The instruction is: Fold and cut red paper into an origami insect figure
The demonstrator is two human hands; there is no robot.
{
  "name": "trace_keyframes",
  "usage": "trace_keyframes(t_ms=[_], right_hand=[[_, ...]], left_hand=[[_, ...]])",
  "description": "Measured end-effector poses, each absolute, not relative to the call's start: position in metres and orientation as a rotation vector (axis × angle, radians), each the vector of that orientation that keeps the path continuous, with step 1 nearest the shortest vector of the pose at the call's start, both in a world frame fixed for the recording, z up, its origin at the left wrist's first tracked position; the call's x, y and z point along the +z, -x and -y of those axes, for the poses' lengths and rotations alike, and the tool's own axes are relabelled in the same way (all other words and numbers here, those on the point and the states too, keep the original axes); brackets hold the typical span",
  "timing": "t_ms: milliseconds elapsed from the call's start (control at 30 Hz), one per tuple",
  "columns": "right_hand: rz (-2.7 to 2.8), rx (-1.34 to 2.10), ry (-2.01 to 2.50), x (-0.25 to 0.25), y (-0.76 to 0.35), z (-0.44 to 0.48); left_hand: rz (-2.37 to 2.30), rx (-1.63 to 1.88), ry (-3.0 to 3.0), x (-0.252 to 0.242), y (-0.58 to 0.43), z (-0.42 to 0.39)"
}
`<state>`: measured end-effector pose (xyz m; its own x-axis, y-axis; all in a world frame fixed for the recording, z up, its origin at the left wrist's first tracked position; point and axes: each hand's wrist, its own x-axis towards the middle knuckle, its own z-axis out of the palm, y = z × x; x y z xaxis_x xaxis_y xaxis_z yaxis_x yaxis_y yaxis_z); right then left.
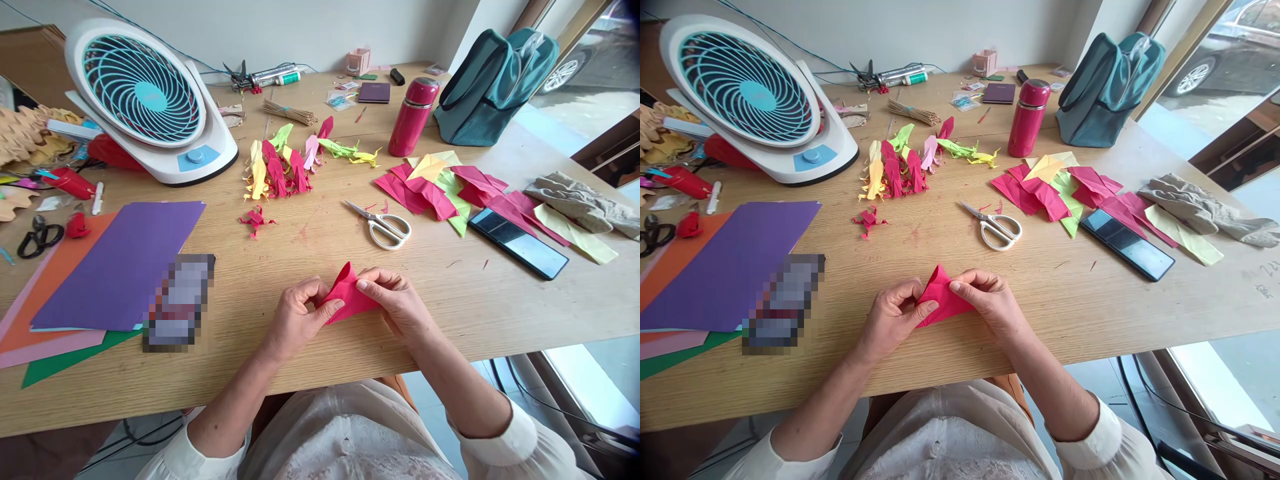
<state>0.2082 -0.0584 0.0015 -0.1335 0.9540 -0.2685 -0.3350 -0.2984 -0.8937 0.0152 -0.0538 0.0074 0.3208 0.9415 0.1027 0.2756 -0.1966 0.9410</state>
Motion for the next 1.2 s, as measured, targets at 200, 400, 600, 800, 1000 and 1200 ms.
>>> trace_keyframes(t_ms=[200,400,600,800,1000,1200], right_hand=[[1.272,1.655,1.047,0.01,-0.213,0.056],[1.753,1.353,1.224,0.024,-0.218,0.056],[1.547,1.522,1.129,0.016,-0.214,0.055],[1.255,1.675,1.076,0.019,-0.213,0.054],[1.19,1.682,1.088,0.016,-0.217,0.053],[1.257,1.647,1.078,0.009,-0.22,0.053]], left_hand=[[-1.11,0.911,-1.689,0.007,-0.015,0.054],[-1.081,0.838,-1.743,0.008,-0.018,0.056],[-1.086,0.827,-1.803,0.01,-0.018,0.058],[-1.09,0.816,-1.783,0.011,-0.018,0.057],[-1.088,0.796,-1.705,0.008,-0.018,0.056],[-1.114,0.822,-1.708,0.016,-0.028,0.053]])
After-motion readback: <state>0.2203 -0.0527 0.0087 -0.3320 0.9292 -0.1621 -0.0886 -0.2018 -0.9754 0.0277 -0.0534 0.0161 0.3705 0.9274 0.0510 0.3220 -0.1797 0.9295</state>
